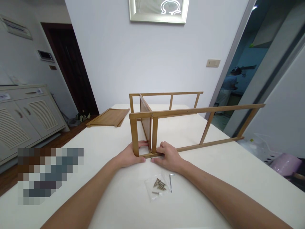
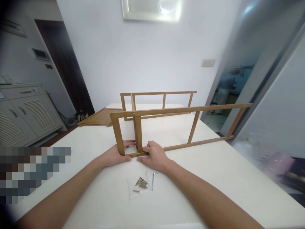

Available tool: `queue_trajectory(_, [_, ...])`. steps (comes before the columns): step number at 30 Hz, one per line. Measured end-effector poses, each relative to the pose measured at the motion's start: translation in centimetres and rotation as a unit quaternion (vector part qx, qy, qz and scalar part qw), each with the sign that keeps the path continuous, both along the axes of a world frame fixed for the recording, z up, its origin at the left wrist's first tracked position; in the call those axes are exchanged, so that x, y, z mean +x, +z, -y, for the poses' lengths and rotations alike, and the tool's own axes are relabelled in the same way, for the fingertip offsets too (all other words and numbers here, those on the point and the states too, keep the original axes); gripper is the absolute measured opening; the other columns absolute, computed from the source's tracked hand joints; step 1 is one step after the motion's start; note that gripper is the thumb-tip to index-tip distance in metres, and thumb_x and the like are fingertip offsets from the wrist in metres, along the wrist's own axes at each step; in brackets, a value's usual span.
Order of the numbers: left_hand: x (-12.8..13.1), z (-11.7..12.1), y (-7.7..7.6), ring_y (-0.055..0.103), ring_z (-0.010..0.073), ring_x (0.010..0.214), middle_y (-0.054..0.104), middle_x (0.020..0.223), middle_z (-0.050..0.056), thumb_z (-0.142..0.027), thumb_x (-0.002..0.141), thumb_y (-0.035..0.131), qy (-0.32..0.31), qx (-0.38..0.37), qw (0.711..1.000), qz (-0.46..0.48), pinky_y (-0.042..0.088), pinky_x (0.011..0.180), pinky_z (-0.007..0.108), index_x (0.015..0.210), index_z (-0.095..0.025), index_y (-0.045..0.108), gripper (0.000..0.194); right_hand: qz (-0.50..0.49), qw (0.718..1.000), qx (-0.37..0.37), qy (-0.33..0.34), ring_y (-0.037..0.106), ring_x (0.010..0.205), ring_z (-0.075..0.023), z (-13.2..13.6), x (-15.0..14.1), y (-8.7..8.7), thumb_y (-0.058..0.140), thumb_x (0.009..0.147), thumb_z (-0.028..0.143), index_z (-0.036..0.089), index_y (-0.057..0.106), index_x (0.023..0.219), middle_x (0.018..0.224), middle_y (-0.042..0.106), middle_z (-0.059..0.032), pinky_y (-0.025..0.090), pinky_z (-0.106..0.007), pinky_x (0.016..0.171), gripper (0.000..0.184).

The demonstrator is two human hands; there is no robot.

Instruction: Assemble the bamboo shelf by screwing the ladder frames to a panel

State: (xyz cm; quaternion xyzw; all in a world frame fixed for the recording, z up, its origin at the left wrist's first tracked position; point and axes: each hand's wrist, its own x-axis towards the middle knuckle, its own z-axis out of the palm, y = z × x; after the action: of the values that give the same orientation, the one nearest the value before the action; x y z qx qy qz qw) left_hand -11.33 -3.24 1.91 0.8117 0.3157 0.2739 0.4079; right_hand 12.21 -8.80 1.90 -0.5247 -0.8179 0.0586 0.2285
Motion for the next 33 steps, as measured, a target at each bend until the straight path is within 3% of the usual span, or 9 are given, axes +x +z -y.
queue_trajectory(22, [0.22,0.13,0.01,0.046,0.0290,0.131,0.048,0.145,0.009,-0.021,0.065,0.078,0.004,0.016,1.000,-0.006,0.032,0.114,0.046,0.125,-0.023,0.061,0.062,0.000,1.000,0.004,0.008,0.051,0.077,-0.0147,-0.14,0.04,-0.19,0.070,0.081,0.042,0.022,0.070,0.086,0.083,0.052,-0.0016,0.036,-0.025,0.064,0.021])
queue_trajectory(33, [0.20,0.09,-0.07,0.048,0.0278,0.129,0.051,0.142,0.008,-0.019,0.065,0.077,0.006,0.022,1.000,-0.015,0.034,0.113,0.044,0.126,-0.023,0.060,0.063,0.035,0.998,0.029,0.033,0.049,0.084,-0.0185,-0.20,-0.09,-0.14,0.067,0.084,0.041,0.020,0.068,0.084,0.086,0.058,-0.0046,0.036,-0.031,0.072,0.021])
